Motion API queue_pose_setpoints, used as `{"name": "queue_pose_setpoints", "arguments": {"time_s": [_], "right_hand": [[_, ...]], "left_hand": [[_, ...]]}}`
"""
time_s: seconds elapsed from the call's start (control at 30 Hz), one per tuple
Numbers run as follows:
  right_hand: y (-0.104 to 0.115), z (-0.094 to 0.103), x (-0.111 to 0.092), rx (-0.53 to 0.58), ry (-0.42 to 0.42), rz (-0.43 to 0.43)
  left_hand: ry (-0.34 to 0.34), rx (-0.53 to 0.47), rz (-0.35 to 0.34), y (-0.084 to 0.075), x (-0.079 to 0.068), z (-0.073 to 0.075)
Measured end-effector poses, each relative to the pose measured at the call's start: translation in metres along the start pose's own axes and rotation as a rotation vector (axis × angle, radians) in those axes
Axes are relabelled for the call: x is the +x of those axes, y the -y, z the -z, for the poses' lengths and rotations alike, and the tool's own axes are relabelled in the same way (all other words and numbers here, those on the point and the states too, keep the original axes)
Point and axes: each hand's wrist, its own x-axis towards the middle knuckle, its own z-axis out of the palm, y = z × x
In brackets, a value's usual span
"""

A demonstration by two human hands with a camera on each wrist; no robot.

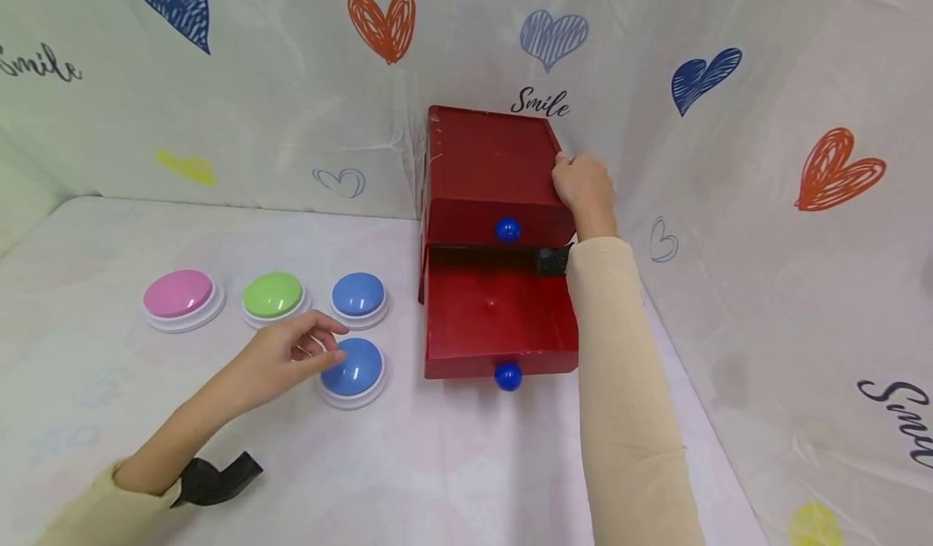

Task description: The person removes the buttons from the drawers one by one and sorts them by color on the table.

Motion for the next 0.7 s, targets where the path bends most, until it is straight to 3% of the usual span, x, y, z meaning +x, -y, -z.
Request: {"name": "queue_pose_setpoints", "arguments": {"time_s": [0.2, 0.33, 0.47, 0.7], "right_hand": [[0.000, -0.001, 0.001, -0.003, -0.003, 0.005], [-0.001, 0.001, 0.001, -0.001, -0.003, 0.002], [0.000, 0.001, 0.001, 0.001, 0.000, -0.001], [0.000, 0.001, 0.000, 0.003, 0.006, -0.001]], "left_hand": [[-0.081, -0.041, -0.102, -0.020, -0.004, -0.023], [-0.097, -0.078, -0.188, -0.033, -0.003, -0.041], [-0.062, -0.093, -0.247, -0.044, -0.003, -0.058], [0.026, -0.071, -0.274, -0.063, 0.000, -0.086]]}}
